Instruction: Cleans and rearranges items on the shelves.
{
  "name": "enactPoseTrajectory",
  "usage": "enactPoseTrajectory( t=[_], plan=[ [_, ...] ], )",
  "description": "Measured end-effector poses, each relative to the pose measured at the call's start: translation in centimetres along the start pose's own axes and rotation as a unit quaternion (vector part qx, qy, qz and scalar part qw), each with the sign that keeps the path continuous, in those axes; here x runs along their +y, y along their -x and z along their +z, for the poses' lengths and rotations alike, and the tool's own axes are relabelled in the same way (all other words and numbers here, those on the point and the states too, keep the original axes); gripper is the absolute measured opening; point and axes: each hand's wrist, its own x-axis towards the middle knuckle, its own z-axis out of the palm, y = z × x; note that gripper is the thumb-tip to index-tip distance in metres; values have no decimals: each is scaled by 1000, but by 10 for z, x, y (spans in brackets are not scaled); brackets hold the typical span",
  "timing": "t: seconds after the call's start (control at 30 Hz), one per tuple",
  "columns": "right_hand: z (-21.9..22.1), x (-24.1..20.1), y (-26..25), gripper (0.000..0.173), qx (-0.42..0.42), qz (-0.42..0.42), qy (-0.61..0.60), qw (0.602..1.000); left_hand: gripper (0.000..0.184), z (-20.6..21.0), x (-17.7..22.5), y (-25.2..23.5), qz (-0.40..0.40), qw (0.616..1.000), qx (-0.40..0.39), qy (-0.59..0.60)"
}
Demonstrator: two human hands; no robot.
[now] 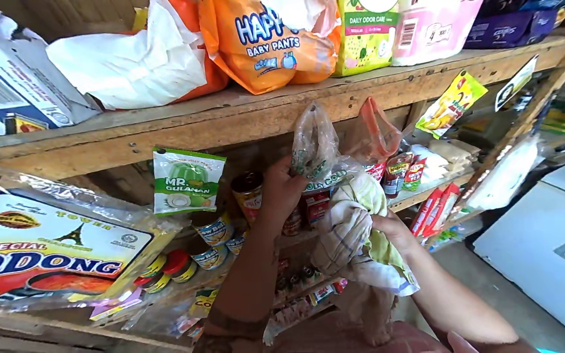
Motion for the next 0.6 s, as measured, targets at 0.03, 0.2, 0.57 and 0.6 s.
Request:
enactPoseTrajectory(
  t=[0.03, 0.2, 0.57, 0.6],
  plan=[
    [-3, 1, 0, 21, -7, -4, 3, 1000, 19, 0, -1, 0, -2, 1000, -2, -1],
    [-25, 9, 3, 42, -27, -21, 118, 992, 26, -2, -7, 0, 16, 997, -18, -67],
    [-113, -25, 27, 55, 88, -45, 335, 937, 82, -6, -39, 19, 223, 944, 110, -219],
    [-120, -30, 29, 59, 113, -46, 356, 926, 84, -4, -45, 26, 263, 932, 138, -206]
  ],
)
